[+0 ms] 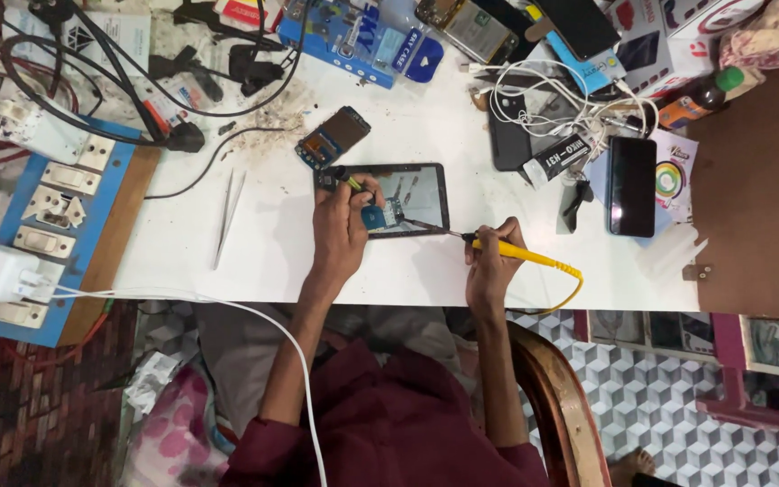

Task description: The person uses a soldering iron and tweezers to work on the internal components of a disassembled tablet. They repeatedly apply heat to specific points on the circuit board while holding the device steady.

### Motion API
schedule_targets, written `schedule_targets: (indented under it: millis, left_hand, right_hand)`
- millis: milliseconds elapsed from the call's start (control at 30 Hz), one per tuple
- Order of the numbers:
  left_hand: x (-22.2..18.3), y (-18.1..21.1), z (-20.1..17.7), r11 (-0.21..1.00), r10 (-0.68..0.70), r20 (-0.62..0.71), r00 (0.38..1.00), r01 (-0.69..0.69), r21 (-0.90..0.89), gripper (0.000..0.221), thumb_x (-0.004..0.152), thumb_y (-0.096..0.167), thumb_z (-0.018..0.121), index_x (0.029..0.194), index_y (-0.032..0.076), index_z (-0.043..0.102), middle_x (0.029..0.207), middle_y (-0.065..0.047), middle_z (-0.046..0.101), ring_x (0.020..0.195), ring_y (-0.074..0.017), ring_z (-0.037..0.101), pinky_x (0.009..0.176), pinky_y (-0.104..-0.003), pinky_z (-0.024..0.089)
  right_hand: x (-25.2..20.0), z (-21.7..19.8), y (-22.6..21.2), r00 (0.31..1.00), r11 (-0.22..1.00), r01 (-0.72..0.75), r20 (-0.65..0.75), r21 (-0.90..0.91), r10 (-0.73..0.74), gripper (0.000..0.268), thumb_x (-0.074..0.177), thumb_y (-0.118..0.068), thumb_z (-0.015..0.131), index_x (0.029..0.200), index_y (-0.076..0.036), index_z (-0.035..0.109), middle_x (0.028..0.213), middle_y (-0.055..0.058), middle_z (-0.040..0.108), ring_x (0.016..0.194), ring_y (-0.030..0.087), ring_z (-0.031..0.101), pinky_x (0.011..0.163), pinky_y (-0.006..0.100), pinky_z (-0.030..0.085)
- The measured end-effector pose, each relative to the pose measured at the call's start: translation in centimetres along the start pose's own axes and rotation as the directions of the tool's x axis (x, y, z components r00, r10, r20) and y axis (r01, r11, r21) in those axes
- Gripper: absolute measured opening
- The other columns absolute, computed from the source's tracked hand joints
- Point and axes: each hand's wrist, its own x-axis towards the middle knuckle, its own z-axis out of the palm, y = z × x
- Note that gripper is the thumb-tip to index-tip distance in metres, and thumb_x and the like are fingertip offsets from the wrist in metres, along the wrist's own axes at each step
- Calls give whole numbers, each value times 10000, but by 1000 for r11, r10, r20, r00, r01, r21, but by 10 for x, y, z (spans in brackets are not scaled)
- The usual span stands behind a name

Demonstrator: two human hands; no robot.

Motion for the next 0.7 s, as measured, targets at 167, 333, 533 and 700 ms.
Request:
schedule_targets:
  millis: [167,333,533,700]
  left_hand:
    - [-1,0,1,999,24,-13,1000,-24,45,161,1089,16,434,1109,4,593,885,-102,697,859,-231,671,859,-353,527]
    - [-2,0,0,999,15,-15,1000,-15,36,172,1093,31,421,1100,23,593,895,-81,703,879,-226,680,891,-365,517]
    - [-2,-2,-1,984,85,-15,996,-81,160,154,1090,53,443,1073,43,596,899,-65,735,868,-249,671,947,-403,443]
    - [-3,-2,0,986,100,-16,995,-97,133,167,1070,36,427,1103,43,591,902,-63,724,907,-250,654,978,-389,440]
  right_hand:
    - [2,3,-1,1000,1000,-8,-14,21,8,244,1024,27,526,870,-100,386,711,4,465,519,70,390,484,230,389]
    - [-1,2,-2,1000,1000,-4,0,29,4,249,1035,-10,519,861,-109,370,705,-4,444,523,60,362,479,229,374]
    - [-2,2,-4,998,1000,-30,-59,-2,30,232,1035,-60,493,860,-119,353,725,-22,401,564,48,334,491,219,362]
    - [-3,3,-6,999,1000,-4,-39,-16,3,238,1045,-60,500,863,-124,360,730,-13,404,581,53,341,509,227,365]
